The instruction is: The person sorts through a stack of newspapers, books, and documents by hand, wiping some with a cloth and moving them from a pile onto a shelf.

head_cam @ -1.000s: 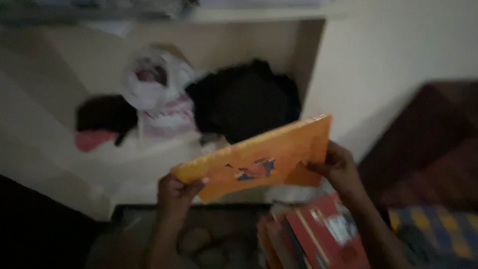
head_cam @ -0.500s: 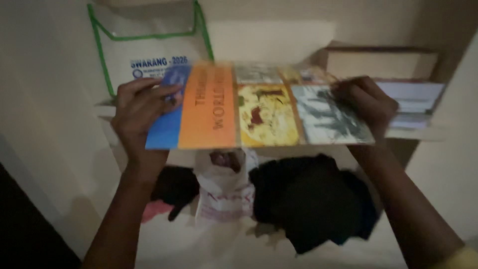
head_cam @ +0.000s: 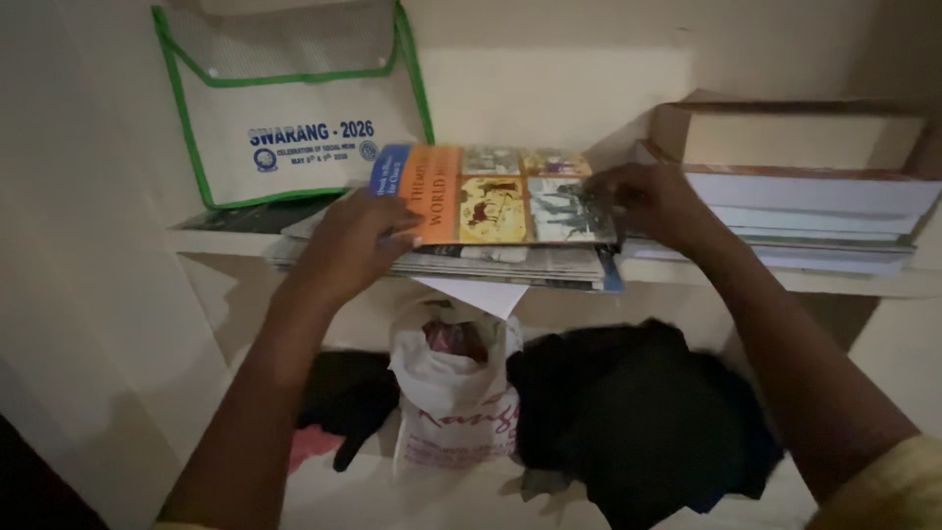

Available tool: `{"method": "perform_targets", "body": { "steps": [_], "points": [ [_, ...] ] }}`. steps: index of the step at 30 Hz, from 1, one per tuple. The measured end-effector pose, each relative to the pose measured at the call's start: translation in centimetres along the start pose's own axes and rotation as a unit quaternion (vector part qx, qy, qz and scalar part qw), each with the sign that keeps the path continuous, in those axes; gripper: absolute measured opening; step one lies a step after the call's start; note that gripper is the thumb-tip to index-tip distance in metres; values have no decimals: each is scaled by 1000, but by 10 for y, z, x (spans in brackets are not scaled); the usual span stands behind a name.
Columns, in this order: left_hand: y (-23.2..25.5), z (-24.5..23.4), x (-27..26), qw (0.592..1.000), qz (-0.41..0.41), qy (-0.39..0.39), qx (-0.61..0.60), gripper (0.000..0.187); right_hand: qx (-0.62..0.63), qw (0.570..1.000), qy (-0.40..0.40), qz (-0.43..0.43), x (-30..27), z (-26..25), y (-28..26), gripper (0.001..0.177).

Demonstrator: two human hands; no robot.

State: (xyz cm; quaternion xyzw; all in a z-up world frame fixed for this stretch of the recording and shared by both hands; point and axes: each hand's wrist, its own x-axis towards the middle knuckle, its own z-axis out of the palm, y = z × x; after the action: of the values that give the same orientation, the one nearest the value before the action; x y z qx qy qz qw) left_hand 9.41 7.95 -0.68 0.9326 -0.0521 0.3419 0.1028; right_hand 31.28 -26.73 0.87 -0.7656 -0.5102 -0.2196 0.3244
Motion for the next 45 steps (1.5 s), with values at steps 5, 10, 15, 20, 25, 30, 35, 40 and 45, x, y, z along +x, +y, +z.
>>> {"method": "perform_targets", "body": {
  "steps": [5,10,15,20,25,30,35,40,45],
  "points": [
    [5,10,12,1000,5,25,-13,66,-6,960,29,277,14,7,-51,42],
    [26,8,12,997,34,56,42,80,271,885,127,357,18,12,-45,46],
    [43,6,14,983,102,140,64,61,538,789,152,255,47,22,-44,32],
    [48,2,30,948,121,288,54,63,497,795,230,261,46,-8,-125,25],
    [38,12,38,931,173,292,133,53,468,821,186,270,59,-3,-66,49],
    [38,27,16,925,203,266,180,60,556,755,221,269,68,24,-9,54],
    [50,24,17,984,105,67,128,58,321,891,176,269,70,28,-1,50],
    [68,30,39,978,65,20,196,24,-144,965,137,171,60,28,2,41],
    [75,38,65,984,75,11,160,23,-146,977,33,150,46,9,-14,41]
  ]
}}
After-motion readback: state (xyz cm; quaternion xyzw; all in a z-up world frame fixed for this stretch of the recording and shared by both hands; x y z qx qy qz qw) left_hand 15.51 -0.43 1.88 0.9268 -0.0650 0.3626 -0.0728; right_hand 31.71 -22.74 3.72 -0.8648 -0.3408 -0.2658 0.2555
